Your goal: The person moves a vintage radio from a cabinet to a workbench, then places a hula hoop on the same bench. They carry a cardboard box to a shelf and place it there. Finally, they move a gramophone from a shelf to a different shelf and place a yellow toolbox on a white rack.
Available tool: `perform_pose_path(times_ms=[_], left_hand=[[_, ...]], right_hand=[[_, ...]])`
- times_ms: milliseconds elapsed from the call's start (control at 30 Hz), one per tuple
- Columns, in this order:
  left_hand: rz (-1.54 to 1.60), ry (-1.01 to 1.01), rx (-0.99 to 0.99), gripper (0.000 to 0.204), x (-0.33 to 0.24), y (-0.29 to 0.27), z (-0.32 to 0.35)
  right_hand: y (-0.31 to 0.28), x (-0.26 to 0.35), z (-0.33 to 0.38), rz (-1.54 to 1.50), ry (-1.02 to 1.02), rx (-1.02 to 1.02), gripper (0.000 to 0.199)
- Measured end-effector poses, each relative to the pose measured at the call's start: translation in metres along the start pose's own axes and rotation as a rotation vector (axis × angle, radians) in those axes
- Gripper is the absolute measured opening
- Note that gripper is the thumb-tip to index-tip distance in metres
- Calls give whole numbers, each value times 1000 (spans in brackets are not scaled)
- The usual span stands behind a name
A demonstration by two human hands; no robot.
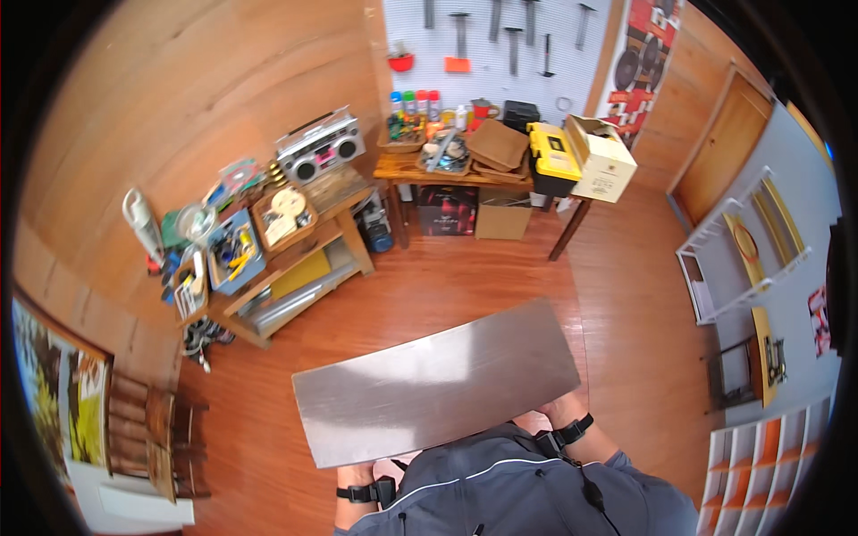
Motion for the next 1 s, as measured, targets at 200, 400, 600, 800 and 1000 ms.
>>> perform_pose_path(times_ms=[200, 400, 600, 800, 1000], left_hand=[[-3, -42, -35, 43, -20, -4, -45], [7, 16, -86, 43, -68, -11, -93], [36, 101, -148, 42, -119, -9, -143], [58, 151, -175, 42, -168, 11, -216], [62, 176, -167, 42, -217, 38, -304]], right_hand=[[38, -20, -58, -116, 190, 65, 36], [40, -20, -139, -133, 212, 42, 36], [95, -37, -244, -158, 362, 94, 36], [164, -50, -355, -199, 520, 164, 36], [157, -36, -470, -90, 460, 5, 36]])
Point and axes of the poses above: each hand's wrist, its own z-axis away from the middle knuckle, its own y-axis out of the palm, x = y × z, the point moved 10 cm from there along -z, towards the middle knuckle, and after that the axes turned 12 degrees about -z, right-handed, at the moved point
